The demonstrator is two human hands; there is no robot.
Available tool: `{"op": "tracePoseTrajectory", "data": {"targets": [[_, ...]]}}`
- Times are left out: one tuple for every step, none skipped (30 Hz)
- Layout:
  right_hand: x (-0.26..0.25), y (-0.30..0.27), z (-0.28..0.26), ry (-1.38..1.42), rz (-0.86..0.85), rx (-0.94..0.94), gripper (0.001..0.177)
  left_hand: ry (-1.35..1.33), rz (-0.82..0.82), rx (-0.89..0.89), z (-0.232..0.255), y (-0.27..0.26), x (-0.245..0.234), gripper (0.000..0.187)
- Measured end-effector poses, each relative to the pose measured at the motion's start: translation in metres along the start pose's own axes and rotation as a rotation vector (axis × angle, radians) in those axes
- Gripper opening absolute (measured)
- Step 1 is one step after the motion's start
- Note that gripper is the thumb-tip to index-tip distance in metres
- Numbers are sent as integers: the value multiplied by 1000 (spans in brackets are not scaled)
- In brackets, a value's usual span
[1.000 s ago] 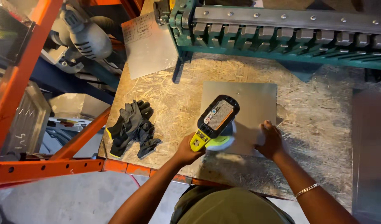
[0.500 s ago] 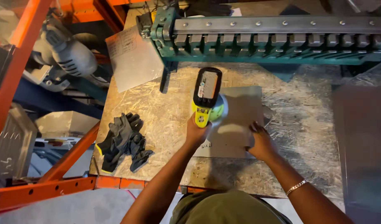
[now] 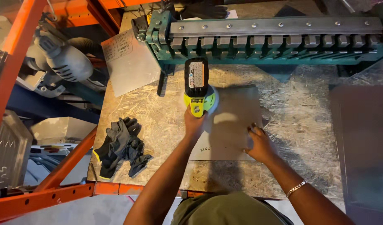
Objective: The person uses a yellow and black orbital sander to sand a rectangular metal sheet on a workbench. The person moves the sander across the surface in overlapping passes, occasionally repositioning the sheet and adjusting grip. The sander is set down at the end.
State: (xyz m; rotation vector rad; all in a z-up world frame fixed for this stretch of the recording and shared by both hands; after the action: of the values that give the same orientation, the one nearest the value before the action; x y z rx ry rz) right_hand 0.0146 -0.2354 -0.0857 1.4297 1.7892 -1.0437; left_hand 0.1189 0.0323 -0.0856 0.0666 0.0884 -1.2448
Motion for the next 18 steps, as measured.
{"op": "tracePoseTrajectory", "data": {"targets": [[-6, -4, -8, 26, -39, 39, 92, -29, -2, 5, -10, 3, 0, 44], [-7, -2, -7, 26, -42, 36, 92, -27, 2, 4, -7, 2, -6, 44], [-8, -1, -7, 11, -46, 27, 94, -1, -11, 8, -4, 1, -10, 43], [-8, 1, -8, -4, -49, 16, 96, 26, -22, 14, 0, 0, -16, 41], [-5, 1, -5, -3, -52, 11, 96, 28, -17, 14, 7, -4, -15, 41], [-2, 1, -2, -31, -69, 21, 98, 42, -33, -11, 14, -8, -13, 38], [1, 2, 2, -60, -86, 31, 100, 57, -49, -36, 21, -11, -10, 34], [4, 4, 3, -61, -87, 25, 100, 57, -42, -35, 25, -12, -7, 34], [6, 7, 4, -64, -82, 15, 99, 38, -57, -39, 30, -13, -2, 36], [8, 8, 6, -68, -76, 8, 98, 18, -76, -44, 34, -14, 5, 37], [5, 8, 2, -70, -76, 5, 98, 17, -72, -43, 42, -17, 6, 37], [2, 6, -1, -74, -80, 16, 100, 59, -105, -37, 50, -20, 10, 40], [-1, 4, -3, -78, -84, 28, 101, 102, -137, -31, 57, -24, 14, 42], [-1, 5, -3, -78, -83, 31, 101, 101, -140, -32, 55, -25, 19, 42], [-1, 6, -3, -74, -85, 27, 100, 103, -174, -53, 53, -25, 24, 42], [-1, 7, -4, -69, -85, 22, 100, 106, -209, -72, 51, -26, 29, 42], [0, 5, -3, -69, -84, 25, 100, 106, -212, -72, 53, -30, 32, 42], [0, 4, -3, -88, -73, 18, 100, 111, -213, -50, 56, -33, 35, 44]]}}
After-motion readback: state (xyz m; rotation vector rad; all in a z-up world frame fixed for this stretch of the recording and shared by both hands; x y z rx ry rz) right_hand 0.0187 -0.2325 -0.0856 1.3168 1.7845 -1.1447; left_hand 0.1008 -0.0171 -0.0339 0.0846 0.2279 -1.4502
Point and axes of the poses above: each hand's wrist, its own y-axis towards the middle knuckle, its own x-axis out of the palm, z = x × y, the point moved 4 cm from there along y, towards the middle knuckle, and after that the axes turned 5 degrees about y, right-handed, at the moved point
